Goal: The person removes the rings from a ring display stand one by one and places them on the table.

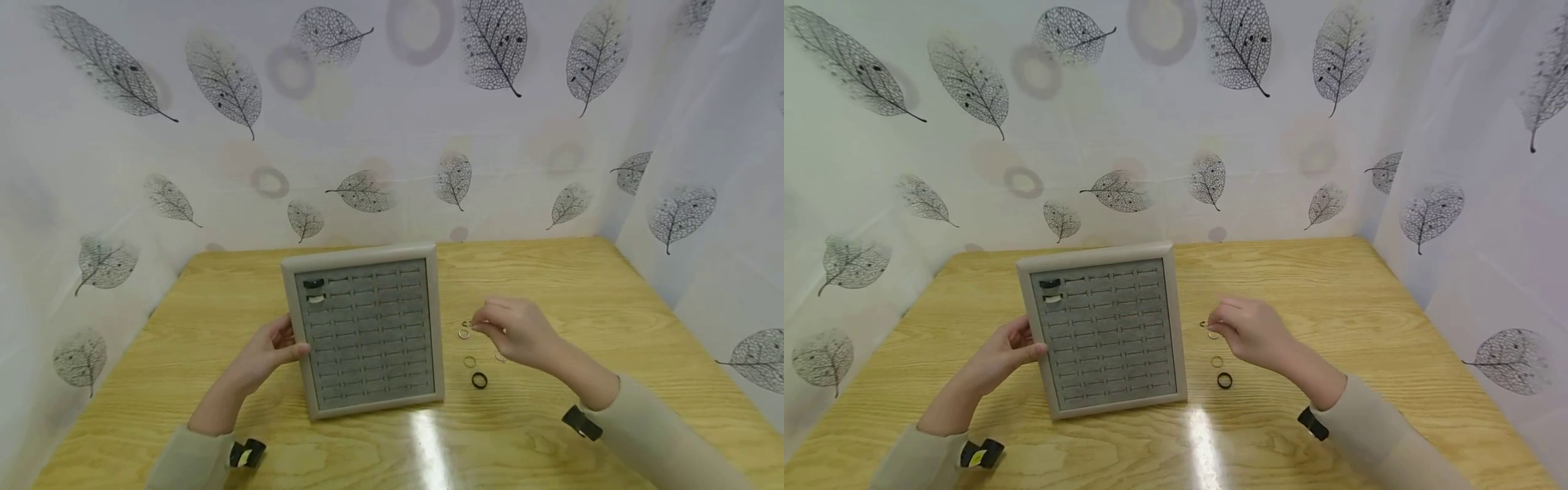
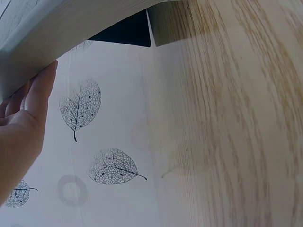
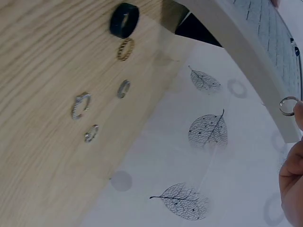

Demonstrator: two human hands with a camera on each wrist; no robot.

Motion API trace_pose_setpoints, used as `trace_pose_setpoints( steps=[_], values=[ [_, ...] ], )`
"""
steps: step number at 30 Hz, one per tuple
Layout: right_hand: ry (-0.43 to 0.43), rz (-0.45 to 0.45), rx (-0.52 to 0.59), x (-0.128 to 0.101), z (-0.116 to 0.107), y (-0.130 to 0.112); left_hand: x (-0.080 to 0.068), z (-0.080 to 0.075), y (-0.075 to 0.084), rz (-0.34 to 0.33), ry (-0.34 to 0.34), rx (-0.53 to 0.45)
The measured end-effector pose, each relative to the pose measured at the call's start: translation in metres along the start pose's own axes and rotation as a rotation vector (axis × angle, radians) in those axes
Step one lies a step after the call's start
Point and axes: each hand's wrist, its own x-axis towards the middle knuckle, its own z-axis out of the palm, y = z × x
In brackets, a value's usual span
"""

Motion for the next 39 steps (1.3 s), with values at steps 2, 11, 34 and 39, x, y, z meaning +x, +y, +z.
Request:
trace_pose_setpoints(
  steps=[2,11,34,39],
  values=[
    [-0.025,0.020,-0.008,-0.009,-0.002,0.002,0.000,0.000,0.000,-0.003,0.000,0.000],
    [-0.138,0.104,-0.059,-0.040,-0.011,0.009,0.001,0.001,0.001,-0.021,0.006,0.010],
    [-0.612,0.242,-0.023,-0.068,-0.002,0.005,0.002,0.000,0.002,-0.035,0.002,0.006],
    [-0.683,0.270,-0.032,-0.068,-0.001,0.004,0.001,0.000,0.002,-0.041,0.010,0.009]
  ],
)
